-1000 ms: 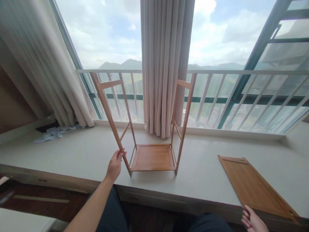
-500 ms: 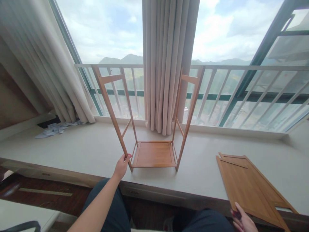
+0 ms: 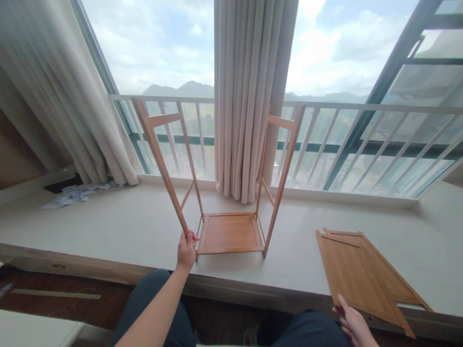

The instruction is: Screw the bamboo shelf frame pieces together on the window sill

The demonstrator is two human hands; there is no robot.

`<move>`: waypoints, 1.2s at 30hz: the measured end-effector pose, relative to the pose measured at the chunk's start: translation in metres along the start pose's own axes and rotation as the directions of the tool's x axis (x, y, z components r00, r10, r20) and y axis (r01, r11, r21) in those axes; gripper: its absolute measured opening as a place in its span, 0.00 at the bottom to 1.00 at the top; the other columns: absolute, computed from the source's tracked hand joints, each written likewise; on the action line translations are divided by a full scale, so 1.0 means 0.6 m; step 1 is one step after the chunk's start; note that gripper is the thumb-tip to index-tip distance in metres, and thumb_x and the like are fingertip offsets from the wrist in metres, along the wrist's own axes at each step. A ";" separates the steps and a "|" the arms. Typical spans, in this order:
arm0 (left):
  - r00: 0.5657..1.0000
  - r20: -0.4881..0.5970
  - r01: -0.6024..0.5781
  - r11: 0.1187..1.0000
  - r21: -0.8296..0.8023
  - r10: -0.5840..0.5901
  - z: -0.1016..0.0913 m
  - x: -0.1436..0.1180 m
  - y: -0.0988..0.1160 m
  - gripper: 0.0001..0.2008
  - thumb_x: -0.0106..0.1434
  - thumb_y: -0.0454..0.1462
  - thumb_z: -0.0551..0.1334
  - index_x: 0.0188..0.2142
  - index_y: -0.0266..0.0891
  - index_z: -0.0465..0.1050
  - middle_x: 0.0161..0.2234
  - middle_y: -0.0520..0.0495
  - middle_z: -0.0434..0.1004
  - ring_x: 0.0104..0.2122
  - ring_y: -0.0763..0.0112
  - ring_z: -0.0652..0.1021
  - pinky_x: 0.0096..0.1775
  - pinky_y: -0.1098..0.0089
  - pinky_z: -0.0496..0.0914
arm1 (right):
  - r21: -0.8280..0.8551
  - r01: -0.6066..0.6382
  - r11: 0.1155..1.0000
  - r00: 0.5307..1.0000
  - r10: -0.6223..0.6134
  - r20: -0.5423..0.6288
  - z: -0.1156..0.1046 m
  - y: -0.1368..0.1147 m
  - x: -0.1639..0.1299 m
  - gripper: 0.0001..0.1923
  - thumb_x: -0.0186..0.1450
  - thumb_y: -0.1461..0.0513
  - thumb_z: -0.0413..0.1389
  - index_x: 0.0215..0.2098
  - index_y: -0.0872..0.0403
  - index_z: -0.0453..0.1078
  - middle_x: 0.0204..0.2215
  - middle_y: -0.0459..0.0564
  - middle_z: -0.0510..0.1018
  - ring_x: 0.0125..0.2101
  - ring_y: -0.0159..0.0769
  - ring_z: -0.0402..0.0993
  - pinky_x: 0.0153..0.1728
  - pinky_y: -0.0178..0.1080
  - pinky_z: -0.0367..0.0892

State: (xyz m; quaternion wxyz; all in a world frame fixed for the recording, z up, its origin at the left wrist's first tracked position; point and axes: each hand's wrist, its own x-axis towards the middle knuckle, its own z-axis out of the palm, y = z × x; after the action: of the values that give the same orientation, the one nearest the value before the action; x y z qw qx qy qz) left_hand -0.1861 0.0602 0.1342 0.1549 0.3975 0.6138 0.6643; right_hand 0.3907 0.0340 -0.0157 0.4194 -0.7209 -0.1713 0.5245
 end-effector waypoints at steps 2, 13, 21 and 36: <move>1.000 -0.005 -0.002 1.000 0.008 0.002 -0.001 -0.004 -0.003 0.22 0.65 0.57 0.52 0.35 0.41 0.65 0.28 0.51 0.69 0.30 0.68 0.75 0.39 0.65 0.73 | -0.200 -0.015 0.980 1.000 0.015 0.002 0.009 -0.013 0.002 0.24 0.55 0.42 0.57 0.17 0.51 0.62 0.12 0.48 0.67 0.09 0.30 0.53 0.14 0.33 0.47; 0.999 -0.028 0.041 0.999 0.031 -0.040 -0.002 -0.012 -0.005 0.20 0.66 0.56 0.51 0.36 0.42 0.64 0.27 0.51 0.69 0.30 0.66 0.76 0.40 0.63 0.74 | -0.704 0.630 0.326 0.717 -0.593 0.366 0.242 -0.228 -0.145 0.20 0.65 0.49 0.51 0.20 0.51 0.62 0.19 0.49 0.73 0.25 0.39 0.69 0.29 0.39 0.59; 0.999 -0.027 0.045 0.996 0.079 -0.043 -0.017 -0.021 -0.014 0.21 0.67 0.56 0.50 0.36 0.42 0.65 0.28 0.50 0.71 0.32 0.64 0.76 0.40 0.63 0.73 | -0.247 0.900 0.360 0.436 -0.729 0.527 0.394 -0.249 -0.219 0.23 0.63 0.45 0.53 0.46 0.52 0.71 0.38 0.52 0.81 0.37 0.44 0.76 0.40 0.41 0.67; 0.998 0.063 0.018 0.997 -0.069 -0.013 -0.031 -0.087 0.104 0.20 0.68 0.55 0.50 0.33 0.43 0.64 0.25 0.52 0.64 0.28 0.67 0.70 0.37 0.66 0.68 | -0.468 0.879 0.094 0.237 -0.937 0.256 0.382 -0.335 -0.271 0.32 0.71 0.42 0.37 0.32 0.54 0.71 0.21 0.52 0.74 0.25 0.41 0.71 0.30 0.37 0.57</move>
State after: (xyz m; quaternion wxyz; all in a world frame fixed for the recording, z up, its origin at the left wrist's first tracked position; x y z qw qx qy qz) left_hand -0.1485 -0.0010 0.1764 0.1929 0.4076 0.5882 0.6713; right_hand 0.1593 0.1381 0.2191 0.4448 -0.5689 -0.6903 0.0434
